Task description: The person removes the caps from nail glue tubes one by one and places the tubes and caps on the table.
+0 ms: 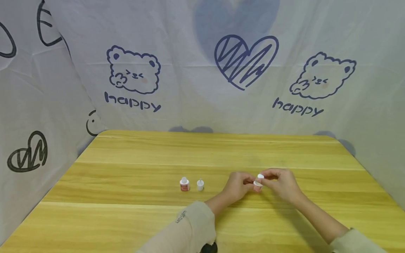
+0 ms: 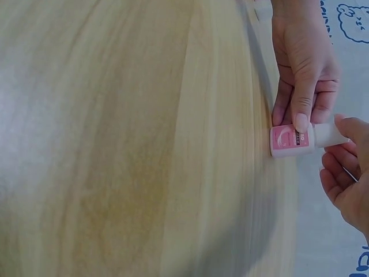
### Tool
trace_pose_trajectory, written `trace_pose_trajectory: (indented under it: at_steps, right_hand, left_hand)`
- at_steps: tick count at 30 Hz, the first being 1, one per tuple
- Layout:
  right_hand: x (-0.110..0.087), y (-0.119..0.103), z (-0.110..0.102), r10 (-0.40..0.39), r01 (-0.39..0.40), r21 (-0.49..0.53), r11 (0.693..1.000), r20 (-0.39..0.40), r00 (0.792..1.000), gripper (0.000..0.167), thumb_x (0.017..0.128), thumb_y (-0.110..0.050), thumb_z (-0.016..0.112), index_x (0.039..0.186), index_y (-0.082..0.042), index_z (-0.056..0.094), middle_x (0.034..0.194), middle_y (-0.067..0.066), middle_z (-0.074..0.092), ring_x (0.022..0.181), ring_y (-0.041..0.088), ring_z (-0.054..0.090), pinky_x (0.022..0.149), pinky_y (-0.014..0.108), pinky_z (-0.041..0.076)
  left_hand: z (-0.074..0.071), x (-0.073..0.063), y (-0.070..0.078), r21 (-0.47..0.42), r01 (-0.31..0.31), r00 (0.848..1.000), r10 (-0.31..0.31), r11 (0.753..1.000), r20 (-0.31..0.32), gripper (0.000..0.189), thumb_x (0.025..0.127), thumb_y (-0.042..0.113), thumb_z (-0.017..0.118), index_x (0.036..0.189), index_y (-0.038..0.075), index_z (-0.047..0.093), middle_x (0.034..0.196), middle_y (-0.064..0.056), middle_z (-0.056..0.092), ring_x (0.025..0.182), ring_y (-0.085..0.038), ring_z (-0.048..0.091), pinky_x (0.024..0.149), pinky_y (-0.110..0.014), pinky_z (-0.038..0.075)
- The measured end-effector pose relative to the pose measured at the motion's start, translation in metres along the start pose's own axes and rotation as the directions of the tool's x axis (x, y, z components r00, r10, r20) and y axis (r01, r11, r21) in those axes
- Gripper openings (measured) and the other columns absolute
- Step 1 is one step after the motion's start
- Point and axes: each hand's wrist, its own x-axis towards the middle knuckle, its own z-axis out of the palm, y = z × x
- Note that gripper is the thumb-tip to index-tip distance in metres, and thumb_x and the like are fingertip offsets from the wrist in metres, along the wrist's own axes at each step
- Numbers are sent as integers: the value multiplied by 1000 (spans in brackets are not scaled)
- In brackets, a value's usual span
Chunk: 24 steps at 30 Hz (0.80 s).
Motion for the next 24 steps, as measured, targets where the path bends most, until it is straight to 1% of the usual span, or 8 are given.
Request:
trace_pose_trajectory:
  at_steps: [3,7,11,17,20,24]
  right_hand:
    - [1,-1,-1,-23,23,-3,1000,10,1000,10,80,-10,72,87,-3,72,89,12,72,79,10,65,67,18,51]
    - [1,-2,-4,-54,54,12,998,42,998,13,81,-10,71,90,-1,72,91,14,72,78,9,65,66,18,51]
    - [2,0,-5,-64,62,24,998,78,995,15,82,-10,70,93,0,71,92,14,71,78,10,65,67,19,52]
    - [4,-1,-6,-85,81,44,996,110,990,16,84,-9,68,95,2,70,95,15,71,81,10,64,70,21,53]
    - [6,-3,-7,-90,86,45,995,106,990,19,84,-8,67,98,5,69,97,17,70,83,13,64,70,20,53]
    - [8,-7,-7,-98,100,-10,995,84,992,21,83,-9,69,99,5,68,96,15,70,84,22,65,69,21,53]
  left_hand:
    - [-1,0,1,-4,14,1000,-14,1000,-2,15,81,10,69,92,0,73,87,-10,73,77,-9,68,65,-8,48]
    - [-2,0,2,-10,12,1000,-12,1000,-4,14,80,8,70,91,-1,73,87,-12,73,78,-13,68,65,-8,47]
    - [-1,0,1,-9,2,1000,-2,1000,-13,15,79,10,71,89,0,73,86,-11,73,75,-11,67,64,-9,47]
    - [0,1,-1,-32,11,1000,-11,999,-22,15,79,11,72,89,0,74,84,-9,73,71,-5,67,61,-8,48]
    - [1,1,-2,-43,16,1000,-17,999,-19,16,79,11,71,90,0,74,84,-9,73,71,-3,67,61,-9,49]
    - [1,1,-2,-56,32,999,-33,998,-18,17,80,11,71,92,-1,73,84,-9,73,71,-4,68,62,-9,49]
